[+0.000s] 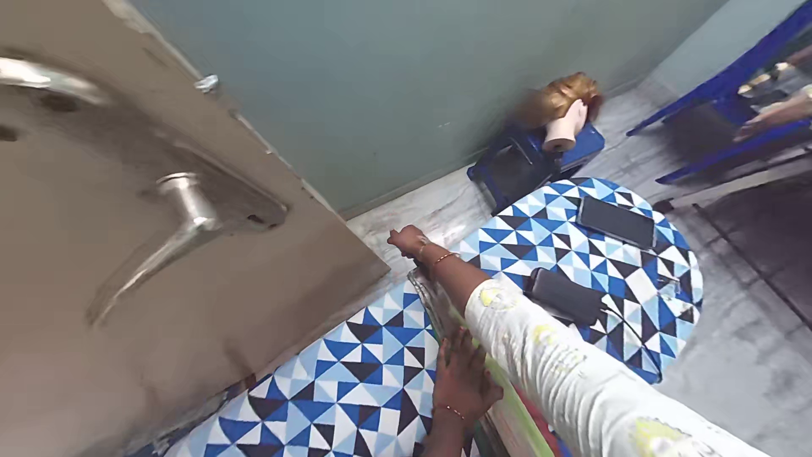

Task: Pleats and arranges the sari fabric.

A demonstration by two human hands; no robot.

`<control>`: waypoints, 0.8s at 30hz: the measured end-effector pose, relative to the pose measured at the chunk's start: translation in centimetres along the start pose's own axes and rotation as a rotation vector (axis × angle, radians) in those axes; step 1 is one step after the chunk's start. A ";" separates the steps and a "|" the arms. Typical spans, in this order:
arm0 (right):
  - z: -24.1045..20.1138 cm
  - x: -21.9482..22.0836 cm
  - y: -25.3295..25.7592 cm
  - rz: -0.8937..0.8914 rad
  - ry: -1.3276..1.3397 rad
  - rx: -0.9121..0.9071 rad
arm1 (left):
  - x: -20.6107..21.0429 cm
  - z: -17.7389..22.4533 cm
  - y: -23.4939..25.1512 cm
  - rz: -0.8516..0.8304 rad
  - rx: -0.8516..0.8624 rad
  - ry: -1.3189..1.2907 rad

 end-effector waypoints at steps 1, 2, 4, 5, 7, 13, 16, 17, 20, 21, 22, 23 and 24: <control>-0.1 -0.1 0.0 0.029 -0.021 -0.013 | -0.2 0.1 0.1 -0.046 -0.012 -0.015; -0.3 -0.2 -0.1 0.050 -0.028 -0.017 | -0.3 0.1 0.1 -0.065 -0.022 -0.021; -0.2 -0.6 0.3 0.091 0.107 -0.009 | -0.4 0.1 0.2 -0.066 -0.027 -0.002; 0.2 -0.9 0.9 0.119 0.238 -0.013 | -0.4 0.1 0.2 -0.092 -0.036 -0.002; 0.5 -2.9 1.0 0.177 0.571 -0.061 | 0.0 0.1 0.1 -0.040 -0.013 0.009; 3.6 -16.7 -4.3 0.431 0.016 -0.312 | 1.9 -0.5 -0.1 0.031 0.006 0.029; 10.8 -19.5 -6.5 0.494 -0.604 -0.302 | 2.1 -0.4 -0.2 0.020 0.003 0.037; 13.2 -19.8 -6.9 0.516 -0.680 -0.330 | 2.1 -0.4 -0.2 0.021 0.005 0.044; 19.0 -20.2 -7.6 0.543 -0.744 -0.483 | 2.1 -0.5 -0.2 0.028 0.020 0.057; 20.5 -20.0 -7.4 0.555 -0.740 -0.534 | 2.0 -0.5 -0.1 0.027 0.024 0.055; 21.5 -19.7 -7.4 0.575 -0.735 -0.571 | 2.0 -0.5 -0.1 0.030 0.027 0.051; 21.9 -19.4 -7.5 0.599 -0.732 -0.587 | 1.9 -0.4 -0.1 0.035 0.030 0.056; 21.7 -18.9 -7.8 0.627 -0.722 -0.582 | 1.9 -0.4 -0.1 0.038 0.033 0.062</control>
Point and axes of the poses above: each hand's wrist, its own y-axis towards the middle knuckle, its own x-axis out of the palm, z = x × y, the point moved 3 cm from there along y, towards the middle knuckle, and after that the axes turned 3 degrees about z, right-handed, at the moved point
